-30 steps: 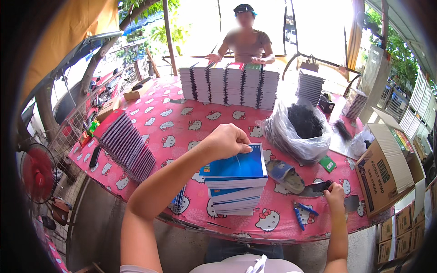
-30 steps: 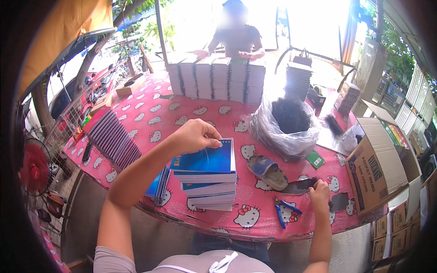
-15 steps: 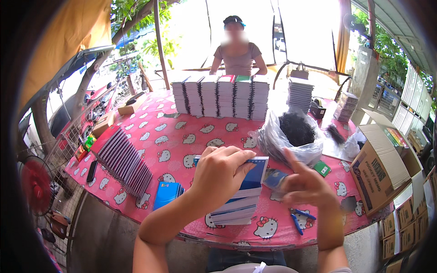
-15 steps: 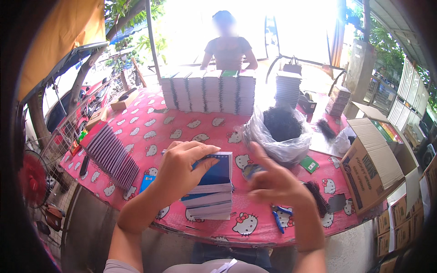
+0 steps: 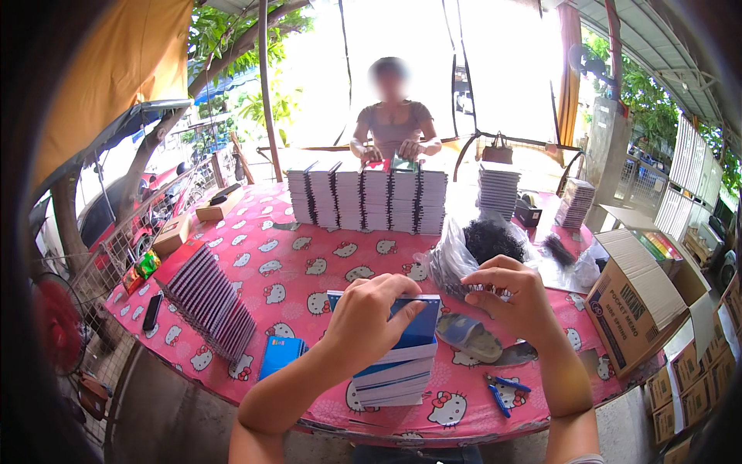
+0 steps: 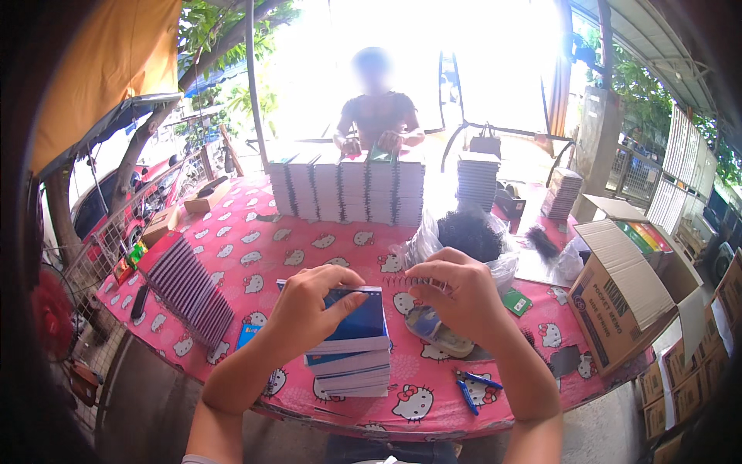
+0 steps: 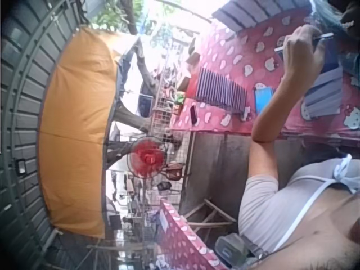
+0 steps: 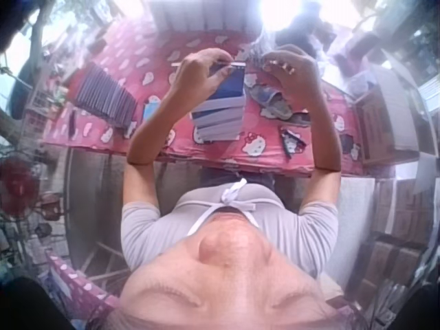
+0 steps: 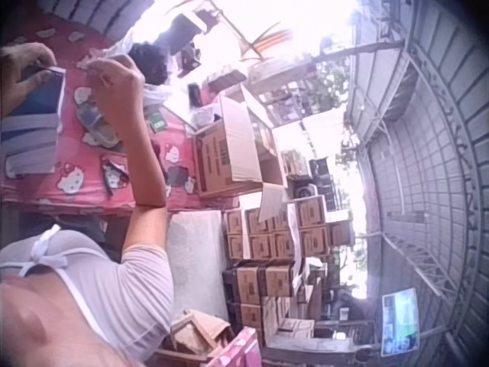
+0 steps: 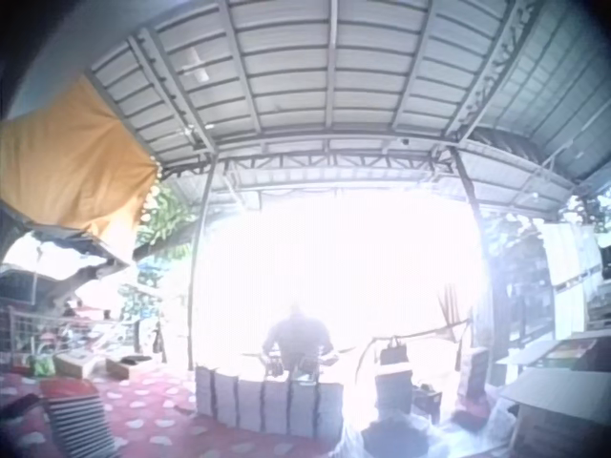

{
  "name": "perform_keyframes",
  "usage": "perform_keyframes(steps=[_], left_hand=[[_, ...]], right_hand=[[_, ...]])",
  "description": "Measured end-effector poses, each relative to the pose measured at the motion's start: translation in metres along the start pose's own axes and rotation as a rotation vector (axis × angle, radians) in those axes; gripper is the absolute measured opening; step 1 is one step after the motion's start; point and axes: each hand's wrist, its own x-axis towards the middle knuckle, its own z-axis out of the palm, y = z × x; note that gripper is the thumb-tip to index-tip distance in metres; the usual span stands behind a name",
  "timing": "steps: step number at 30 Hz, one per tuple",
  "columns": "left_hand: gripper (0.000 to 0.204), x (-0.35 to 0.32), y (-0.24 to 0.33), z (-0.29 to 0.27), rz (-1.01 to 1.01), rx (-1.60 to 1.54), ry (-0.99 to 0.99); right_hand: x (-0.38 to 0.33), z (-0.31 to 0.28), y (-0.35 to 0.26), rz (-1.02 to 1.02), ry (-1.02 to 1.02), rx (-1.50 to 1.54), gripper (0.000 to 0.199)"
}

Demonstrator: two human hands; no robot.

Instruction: The person assembles notebooks by sliding spiral bindings into the pre-punched holes of notebook covers and paper stacks, using pliers to trim and secure the wire, and gathering finished notebook components from a large bag.

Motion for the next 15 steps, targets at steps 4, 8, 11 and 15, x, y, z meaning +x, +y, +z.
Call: perform_keyframes(steps=[4, 8, 11, 15], left_hand=[[0.016, -0.002, -0.002, 0.001, 0.004, -0.051, -0.004], [0.013, -0.003, -0.003, 0.003, 0.036, -0.045, 0.047], [0.014, -0.005, -0.003, 0.003, 0.091, 0.015, 0.082], [0.017, -0.007, -0.008, 0.003, 0.119, 0.056, 0.109]], right_hand=[[0.008, -0.003, -0.001, 0.024, -0.114, 0.033, 0.023], [0.016, -0.003, 0.009, -0.005, -0.25, 0.182, 0.019], [0.023, -0.006, 0.012, 0.215, -0.42, 0.373, 0.017], [0.021, 0.007, 0.008, 0.256, -0.393, 0.331, 0.014]])
